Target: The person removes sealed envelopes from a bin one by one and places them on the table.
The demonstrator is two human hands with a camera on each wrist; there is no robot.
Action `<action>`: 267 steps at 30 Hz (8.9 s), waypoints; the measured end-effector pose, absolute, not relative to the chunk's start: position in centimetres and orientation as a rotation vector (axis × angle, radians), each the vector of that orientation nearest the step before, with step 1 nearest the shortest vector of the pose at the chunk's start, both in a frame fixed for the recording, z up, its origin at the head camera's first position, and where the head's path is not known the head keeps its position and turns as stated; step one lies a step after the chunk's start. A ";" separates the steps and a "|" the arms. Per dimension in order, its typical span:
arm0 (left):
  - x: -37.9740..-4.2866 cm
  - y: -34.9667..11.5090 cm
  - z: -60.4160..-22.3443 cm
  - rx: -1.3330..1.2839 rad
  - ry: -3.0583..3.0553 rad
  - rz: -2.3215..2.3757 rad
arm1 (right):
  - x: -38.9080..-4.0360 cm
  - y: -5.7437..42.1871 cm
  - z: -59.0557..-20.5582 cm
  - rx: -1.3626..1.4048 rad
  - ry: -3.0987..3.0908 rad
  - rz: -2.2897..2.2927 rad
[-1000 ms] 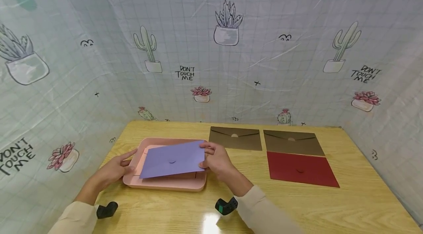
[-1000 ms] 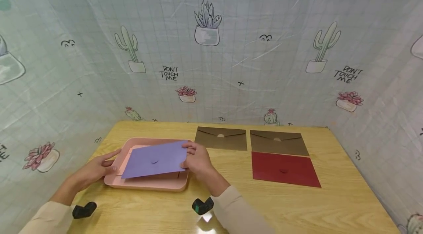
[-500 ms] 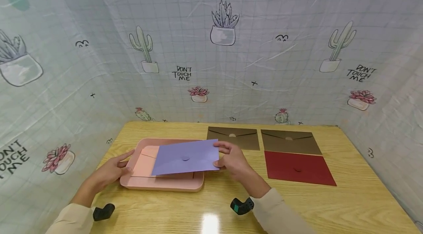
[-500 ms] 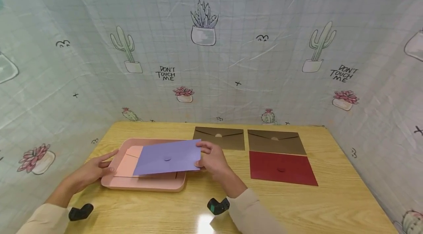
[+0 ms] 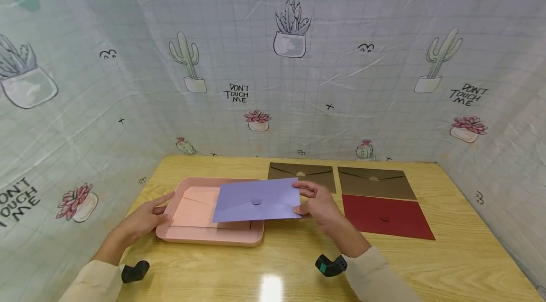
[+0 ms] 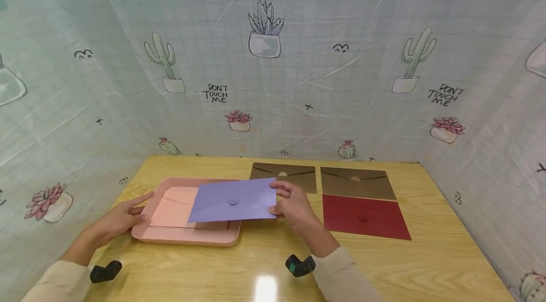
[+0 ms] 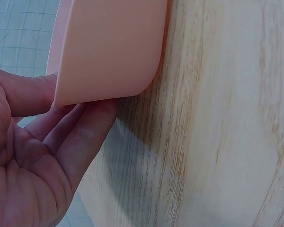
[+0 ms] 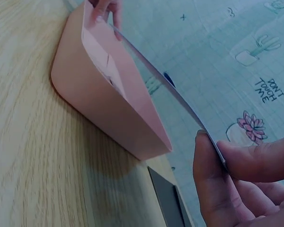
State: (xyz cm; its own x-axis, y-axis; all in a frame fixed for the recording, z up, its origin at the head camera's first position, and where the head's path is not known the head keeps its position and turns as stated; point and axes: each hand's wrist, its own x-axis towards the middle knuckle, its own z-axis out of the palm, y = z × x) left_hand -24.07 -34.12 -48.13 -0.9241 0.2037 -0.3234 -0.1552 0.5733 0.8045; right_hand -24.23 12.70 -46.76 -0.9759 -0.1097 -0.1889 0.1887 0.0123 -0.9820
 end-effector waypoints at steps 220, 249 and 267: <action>-24.8 -34.3 -49.3 0.032 2.494 1.246 | -26.5 8.9 -47.5 -0.214 2.089 -1.803; -24.7 -34.0 -49.9 0.073 2.507 1.314 | -25.8 -0.2 -47.6 0.100 1.954 -1.971; -24.2 -34.1 -49.7 0.055 2.518 1.294 | -25.7 1.1 -47.3 0.147 1.904 -2.118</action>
State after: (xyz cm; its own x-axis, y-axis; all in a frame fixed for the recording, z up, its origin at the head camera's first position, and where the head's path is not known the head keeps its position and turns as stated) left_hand -24.22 -34.14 -49.72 -0.9516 0.1729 -0.2540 -0.1060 0.5913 0.7994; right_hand -25.72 1.07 -47.32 -0.9531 -0.1445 -0.2658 0.2797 -0.0853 -0.9563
